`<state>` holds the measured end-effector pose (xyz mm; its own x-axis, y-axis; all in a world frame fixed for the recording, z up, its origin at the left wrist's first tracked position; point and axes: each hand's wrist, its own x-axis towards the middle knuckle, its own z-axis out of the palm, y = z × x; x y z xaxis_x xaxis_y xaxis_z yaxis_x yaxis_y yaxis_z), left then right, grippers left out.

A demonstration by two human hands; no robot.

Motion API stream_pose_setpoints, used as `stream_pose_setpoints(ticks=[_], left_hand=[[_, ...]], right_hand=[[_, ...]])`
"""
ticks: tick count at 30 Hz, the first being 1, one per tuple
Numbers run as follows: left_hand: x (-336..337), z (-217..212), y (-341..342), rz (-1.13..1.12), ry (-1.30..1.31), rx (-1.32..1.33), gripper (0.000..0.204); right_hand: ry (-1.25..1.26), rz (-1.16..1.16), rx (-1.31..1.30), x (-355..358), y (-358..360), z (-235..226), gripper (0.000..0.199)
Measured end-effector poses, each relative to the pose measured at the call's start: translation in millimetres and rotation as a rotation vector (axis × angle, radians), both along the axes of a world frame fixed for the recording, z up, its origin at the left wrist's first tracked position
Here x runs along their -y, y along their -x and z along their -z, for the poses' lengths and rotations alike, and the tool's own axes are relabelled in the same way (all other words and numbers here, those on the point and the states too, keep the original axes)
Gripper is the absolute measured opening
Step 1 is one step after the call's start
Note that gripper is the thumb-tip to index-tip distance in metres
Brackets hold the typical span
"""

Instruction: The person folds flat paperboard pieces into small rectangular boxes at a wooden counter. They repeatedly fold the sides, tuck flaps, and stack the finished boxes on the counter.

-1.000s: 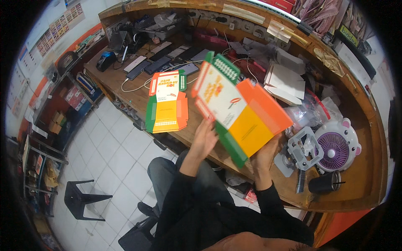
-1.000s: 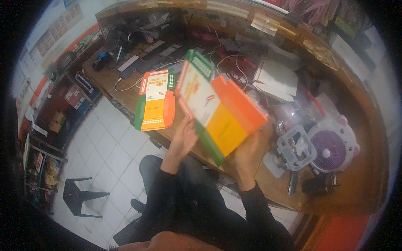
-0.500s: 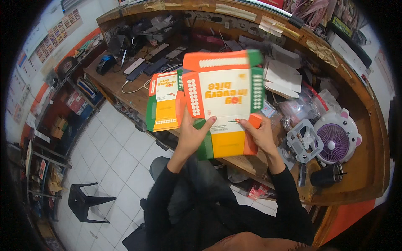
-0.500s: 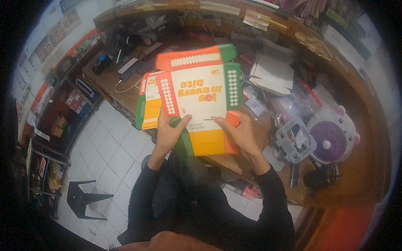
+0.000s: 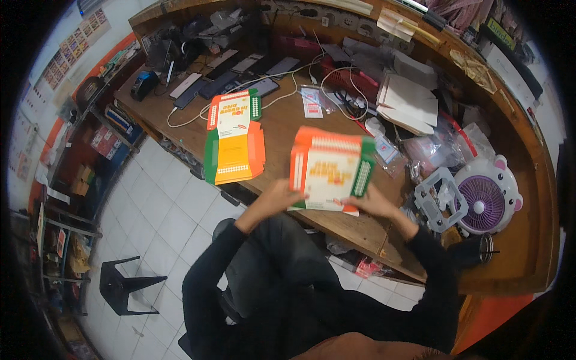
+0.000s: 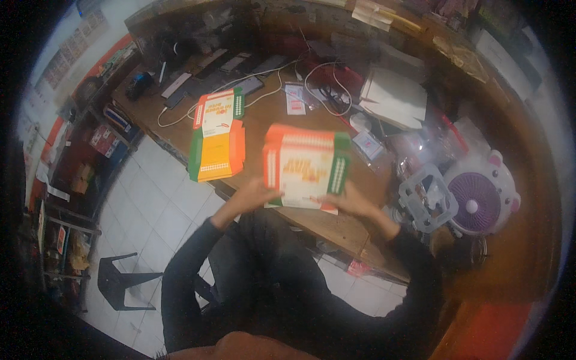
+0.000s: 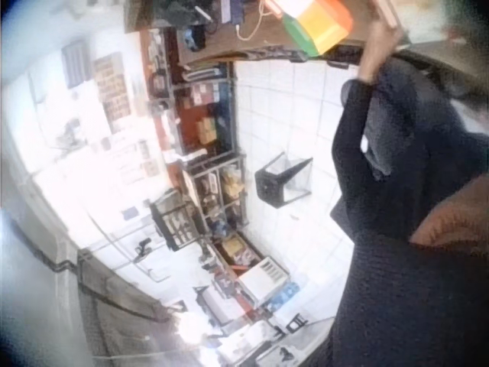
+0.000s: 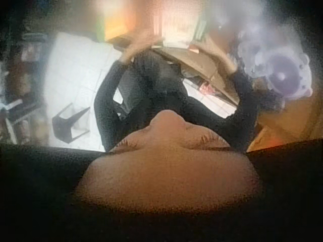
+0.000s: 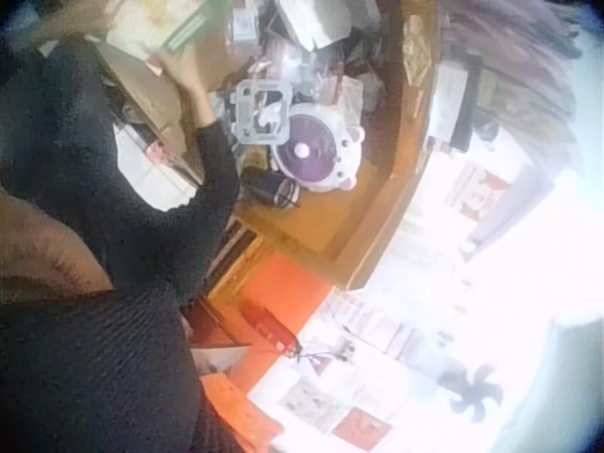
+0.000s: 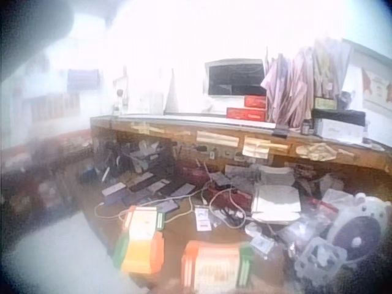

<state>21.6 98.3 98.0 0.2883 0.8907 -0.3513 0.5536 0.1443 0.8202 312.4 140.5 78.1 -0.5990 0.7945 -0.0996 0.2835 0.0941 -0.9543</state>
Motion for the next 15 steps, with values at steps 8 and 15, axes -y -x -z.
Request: stream_pose_setpoints(ticks=[8,15], left_hand=[[-13.8,51.5,26.8,0.438,-0.862,-0.184,0.031],[-5.2,20.7,20.1,0.090,-0.358,-0.097,0.030]], right_hand=[[-1.030,-0.290,0.126,8.2,-15.6,37.6,0.033],[-0.145,0.026,0.216,6.0,1.3,-8.6,0.052]])
